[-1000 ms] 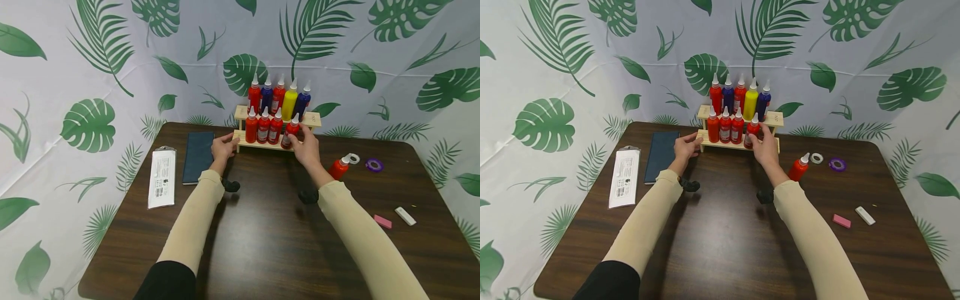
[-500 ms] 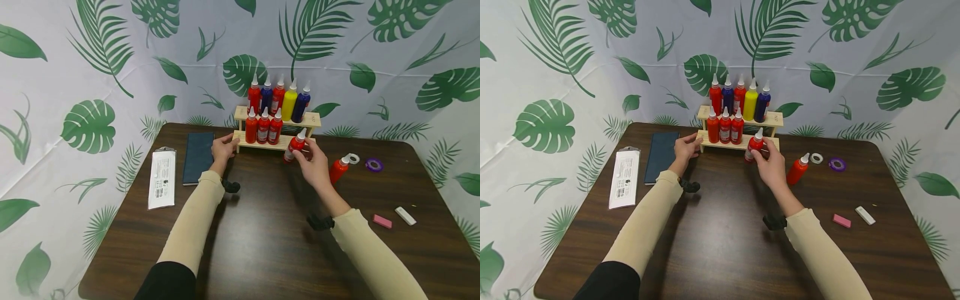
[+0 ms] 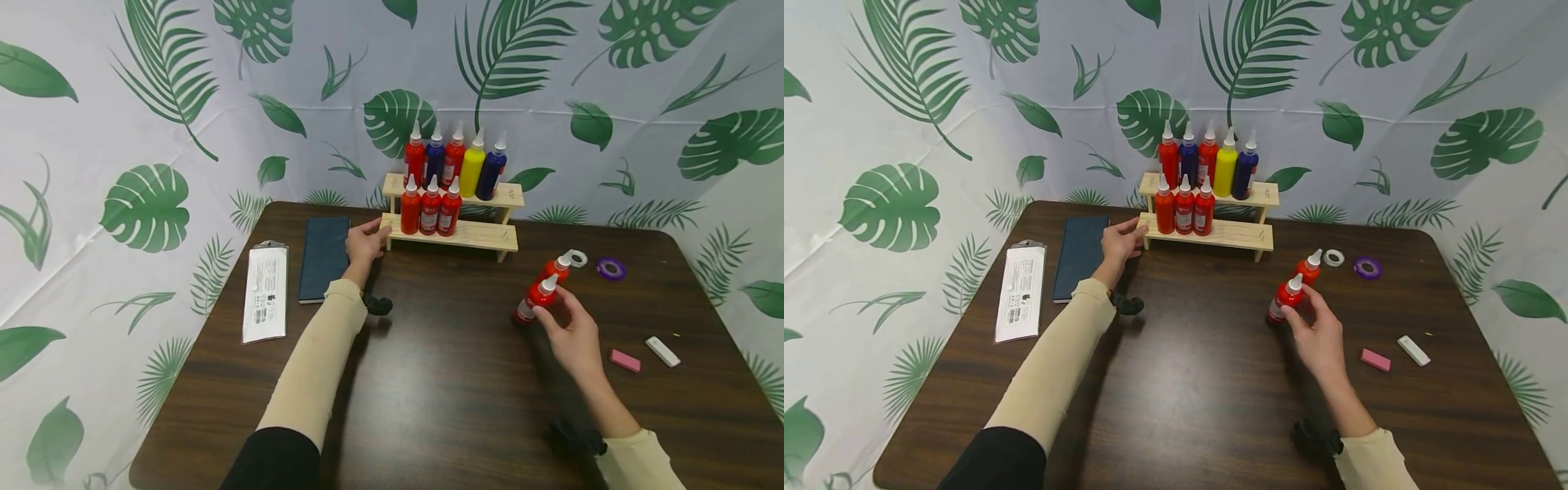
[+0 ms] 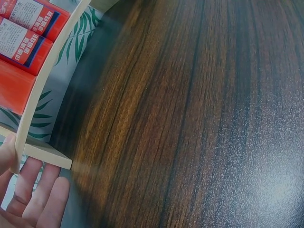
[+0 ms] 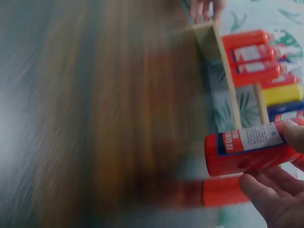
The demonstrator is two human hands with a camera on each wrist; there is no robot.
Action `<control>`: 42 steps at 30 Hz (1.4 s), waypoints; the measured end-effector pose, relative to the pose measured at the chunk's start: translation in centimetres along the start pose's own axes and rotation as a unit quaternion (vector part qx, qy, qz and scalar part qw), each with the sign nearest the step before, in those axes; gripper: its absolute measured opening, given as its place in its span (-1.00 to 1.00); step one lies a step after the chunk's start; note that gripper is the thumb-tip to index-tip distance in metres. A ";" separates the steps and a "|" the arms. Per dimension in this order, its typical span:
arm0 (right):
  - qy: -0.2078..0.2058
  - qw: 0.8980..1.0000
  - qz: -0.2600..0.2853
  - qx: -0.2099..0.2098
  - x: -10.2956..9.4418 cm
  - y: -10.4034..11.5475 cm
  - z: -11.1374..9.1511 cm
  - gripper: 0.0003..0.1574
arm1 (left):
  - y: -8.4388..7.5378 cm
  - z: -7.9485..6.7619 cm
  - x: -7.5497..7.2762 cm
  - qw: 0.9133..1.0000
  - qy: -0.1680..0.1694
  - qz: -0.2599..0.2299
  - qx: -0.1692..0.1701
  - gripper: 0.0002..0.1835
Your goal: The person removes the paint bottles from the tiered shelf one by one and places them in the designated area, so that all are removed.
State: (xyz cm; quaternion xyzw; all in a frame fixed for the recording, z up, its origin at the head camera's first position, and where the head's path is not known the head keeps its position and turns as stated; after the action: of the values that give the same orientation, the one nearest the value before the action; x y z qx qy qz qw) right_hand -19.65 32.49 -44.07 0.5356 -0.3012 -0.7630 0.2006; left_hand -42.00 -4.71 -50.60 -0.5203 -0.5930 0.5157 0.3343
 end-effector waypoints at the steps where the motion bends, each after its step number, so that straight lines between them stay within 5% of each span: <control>1: -0.003 1.000 -0.006 0.004 -0.3 -0.5 -0.2 -0.37 | 0.0 0.0 0.0 1.000 0.000 -0.002 0.000 -0.61; 16: -0.003 0.998 0.007 0.070 -1.0 -3.7 -0.8 -0.30 | -0.2 -0.5 0.2 1.000 0.013 -0.003 0.002 -0.59; 25: 0.015 0.998 0.011 0.064 -1.0 -3.6 -0.6 -0.25 | -0.1 0.1 0.1 1.000 0.006 -0.007 -0.008 -0.61; 31: -0.043 0.996 -0.004 0.073 -3.3 -1.7 -1.1 -0.27 | 0.2 0.2 0.2 1.000 0.010 -0.004 -0.010 -0.59; 34: -0.127 0.991 -0.004 0.040 -5.5 0.8 -1.4 -0.32 | 0.2 0.3 0.2 1.000 0.009 -0.003 -0.009 -0.59; 38: -0.218 0.974 -0.009 -0.057 -7.9 5.4 -1.7 -0.41 | 0.1 0.4 0.3 1.000 0.007 -0.001 -0.007 -0.59; 42: -0.207 0.968 -0.011 -0.139 -7.1 9.3 -0.7 -0.42 | 0.1 0.3 0.3 1.000 0.007 0.000 -0.004 -0.59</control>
State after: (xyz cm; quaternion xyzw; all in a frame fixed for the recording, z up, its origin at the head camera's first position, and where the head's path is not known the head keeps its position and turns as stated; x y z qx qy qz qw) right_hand -16.67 29.91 -33.02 0.3360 -0.2216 -0.8938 0.1980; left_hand -42.30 -4.47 -50.77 -0.5252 -0.5926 0.5098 0.3363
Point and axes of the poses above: each hand's wrist, its own z-axis towards the middle knuckle, its own x-axis out of the palm, y = z × x, the point moved 9 cm from there along z, towards the middle knuckle, and after that the axes turned 6 degrees about -z, right-handed, at the moved point
